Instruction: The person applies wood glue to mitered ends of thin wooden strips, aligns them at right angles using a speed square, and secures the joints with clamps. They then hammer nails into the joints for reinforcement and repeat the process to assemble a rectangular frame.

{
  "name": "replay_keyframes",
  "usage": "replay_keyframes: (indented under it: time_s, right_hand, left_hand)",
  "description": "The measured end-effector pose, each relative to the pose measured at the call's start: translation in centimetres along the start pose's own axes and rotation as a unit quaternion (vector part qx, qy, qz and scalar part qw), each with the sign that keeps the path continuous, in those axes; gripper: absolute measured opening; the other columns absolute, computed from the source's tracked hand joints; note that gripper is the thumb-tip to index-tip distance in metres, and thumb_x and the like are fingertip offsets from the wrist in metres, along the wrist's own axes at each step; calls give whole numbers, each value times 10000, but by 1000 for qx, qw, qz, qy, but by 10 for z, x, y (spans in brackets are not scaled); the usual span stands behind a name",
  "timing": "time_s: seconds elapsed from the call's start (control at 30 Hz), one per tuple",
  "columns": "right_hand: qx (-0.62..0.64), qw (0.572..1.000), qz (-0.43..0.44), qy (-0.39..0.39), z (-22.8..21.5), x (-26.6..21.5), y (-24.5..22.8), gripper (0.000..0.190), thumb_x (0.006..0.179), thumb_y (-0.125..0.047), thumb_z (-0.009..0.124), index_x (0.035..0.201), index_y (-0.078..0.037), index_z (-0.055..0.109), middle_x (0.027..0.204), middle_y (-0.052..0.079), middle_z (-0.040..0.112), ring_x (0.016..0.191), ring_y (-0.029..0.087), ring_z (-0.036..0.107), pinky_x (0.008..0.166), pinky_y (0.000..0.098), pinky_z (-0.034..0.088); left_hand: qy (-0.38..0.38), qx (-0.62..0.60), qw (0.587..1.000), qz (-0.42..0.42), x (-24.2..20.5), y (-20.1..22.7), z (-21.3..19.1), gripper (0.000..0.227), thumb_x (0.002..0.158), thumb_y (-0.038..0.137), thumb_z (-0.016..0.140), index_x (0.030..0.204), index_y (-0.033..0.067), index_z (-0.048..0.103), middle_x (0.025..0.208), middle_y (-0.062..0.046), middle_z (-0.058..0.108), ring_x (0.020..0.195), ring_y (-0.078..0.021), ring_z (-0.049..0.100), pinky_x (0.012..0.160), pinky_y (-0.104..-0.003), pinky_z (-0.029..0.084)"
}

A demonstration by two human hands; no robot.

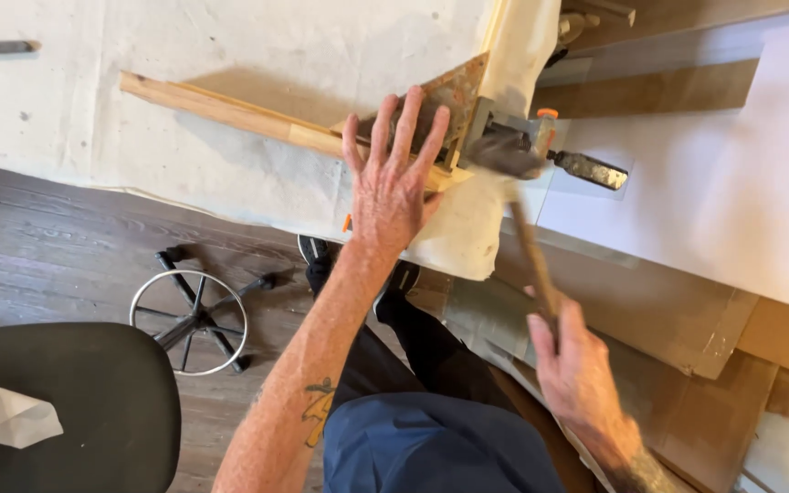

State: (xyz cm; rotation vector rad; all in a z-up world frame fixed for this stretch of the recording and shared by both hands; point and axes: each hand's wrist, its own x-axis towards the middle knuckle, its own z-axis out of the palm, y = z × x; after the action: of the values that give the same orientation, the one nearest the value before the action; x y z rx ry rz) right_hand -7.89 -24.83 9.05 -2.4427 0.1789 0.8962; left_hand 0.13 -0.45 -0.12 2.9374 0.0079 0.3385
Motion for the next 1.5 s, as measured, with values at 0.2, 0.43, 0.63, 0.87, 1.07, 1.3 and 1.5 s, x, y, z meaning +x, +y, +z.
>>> replay_keyframes:
  time_s: [0.2,0.43,0.63,0.87,1.07,1.3,1.5]
  right_hand:
    - [0,999,-29,20,-2,1,13,378,979,-226,419,1310,-42,412,482,29,472,276,155,404,170,312,346]
    - [-62,998,9,4,0,2,-7,349,970,-313,449,1279,-156,487,638,122,561,536,309,542,593,412,465]
    - [19,961,-202,187,2,-11,11,342,1013,-220,424,1301,-55,505,738,-20,543,580,129,503,675,279,469]
    - [-1,994,-62,85,2,1,4,393,979,-245,447,1365,-173,475,656,16,563,442,141,477,440,301,456]
    - [-43,990,-81,110,12,14,13,367,962,-278,464,1308,-165,507,795,78,673,624,268,645,666,408,510]
    - [52,928,-278,244,12,-5,21,353,1019,-296,400,1168,2,517,713,2,572,501,101,502,525,266,447]
    - [-65,997,40,33,-7,1,-30,398,954,-360,437,1325,-228,496,636,174,585,596,405,561,659,465,433]
  left_hand:
    - [-52,25,998,-5,0,0,17,1212,663,651,968,1554,256,247,1604,-80,134,1489,-293,255,1136,-725,190]
    - [-32,18,999,-8,-1,4,0,1158,567,562,948,1500,231,348,1575,-88,235,1436,-301,322,1115,-697,245]
    - [-67,0,998,-11,2,3,19,1175,725,660,968,1552,246,243,1595,-107,123,1499,-320,224,1139,-734,118]
    - [-76,16,997,-18,7,2,10,1163,703,615,932,1553,248,229,1601,-96,127,1489,-305,228,1144,-713,157]
    - [-56,13,998,-16,7,1,14,1149,685,522,949,1549,244,244,1600,-96,146,1486,-302,252,1149,-711,168]
    - [-25,14,999,-13,4,3,8,1199,591,579,996,1529,235,334,1579,-104,168,1461,-302,275,1135,-712,228]
    - [-62,31,997,-21,2,3,7,1219,653,615,976,1548,249,234,1599,-92,141,1487,-289,250,1160,-681,201]
